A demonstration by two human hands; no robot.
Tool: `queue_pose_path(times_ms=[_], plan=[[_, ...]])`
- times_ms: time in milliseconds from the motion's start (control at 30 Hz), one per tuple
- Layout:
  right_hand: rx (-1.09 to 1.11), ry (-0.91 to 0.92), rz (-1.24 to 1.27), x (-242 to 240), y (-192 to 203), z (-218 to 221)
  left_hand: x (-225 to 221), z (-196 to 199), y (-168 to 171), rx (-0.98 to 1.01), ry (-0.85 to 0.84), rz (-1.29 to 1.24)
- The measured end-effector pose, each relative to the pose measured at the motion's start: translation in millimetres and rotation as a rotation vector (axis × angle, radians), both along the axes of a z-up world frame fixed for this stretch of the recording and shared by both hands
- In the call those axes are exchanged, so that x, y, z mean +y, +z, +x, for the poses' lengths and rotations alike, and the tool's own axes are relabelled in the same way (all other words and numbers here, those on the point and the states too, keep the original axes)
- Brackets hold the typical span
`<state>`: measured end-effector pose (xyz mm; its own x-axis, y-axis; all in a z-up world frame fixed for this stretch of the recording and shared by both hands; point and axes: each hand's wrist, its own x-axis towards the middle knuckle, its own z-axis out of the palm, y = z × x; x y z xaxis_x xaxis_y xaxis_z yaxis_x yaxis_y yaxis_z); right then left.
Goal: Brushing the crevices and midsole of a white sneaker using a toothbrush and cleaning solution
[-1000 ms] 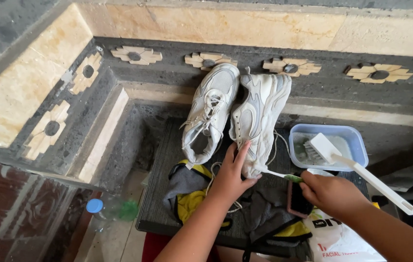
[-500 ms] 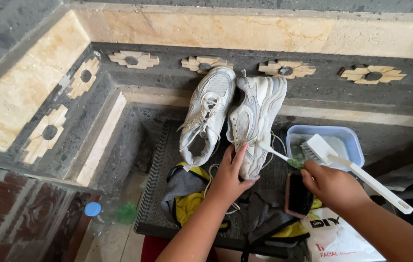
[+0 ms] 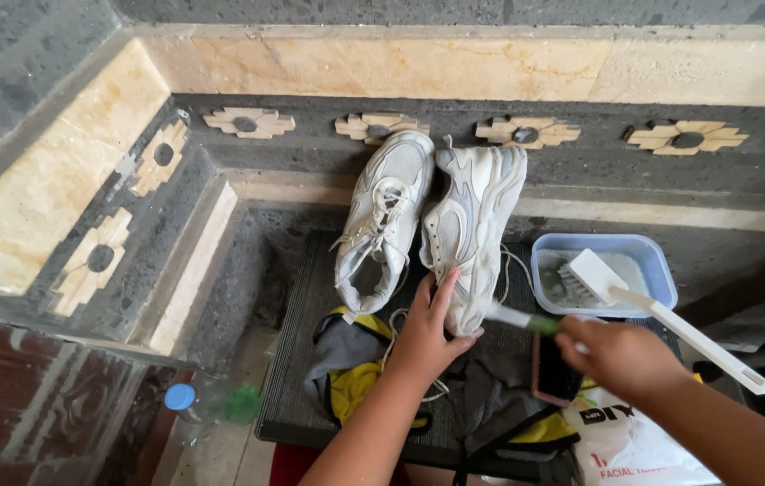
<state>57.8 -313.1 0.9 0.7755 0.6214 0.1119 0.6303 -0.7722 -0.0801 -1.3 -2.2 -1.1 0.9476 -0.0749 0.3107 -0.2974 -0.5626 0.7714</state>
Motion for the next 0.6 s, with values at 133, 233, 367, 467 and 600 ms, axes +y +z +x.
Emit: queue_pose_path(times_ms=[133,233,367,467,600], plan=[[-0.075,-0.101,-0.058,-7.2,-8.1,2.7,0.5,1.5,-1.1,0.019,0.011,0.030],[0.115,0.074,-0.165,-2.0,-7.6,-0.2,0.8,2.8,1.6,0.053,-0.001,0.037],[-0.099,0.016,-0.008,-7.0,-5.4,1.1,0.3,1.3,-1.6,0.010,0.007,0.026],[-0.129,-0.015,-0.015,-10.1,3.5,0.0,-1.1,0.5,-2.1,0.016,0.005,0.036],[-0.095,-0.310,0.072,-9.4,49.2,-3.4,-1.6,0.8,1.3,0.104,0.004,0.053]])
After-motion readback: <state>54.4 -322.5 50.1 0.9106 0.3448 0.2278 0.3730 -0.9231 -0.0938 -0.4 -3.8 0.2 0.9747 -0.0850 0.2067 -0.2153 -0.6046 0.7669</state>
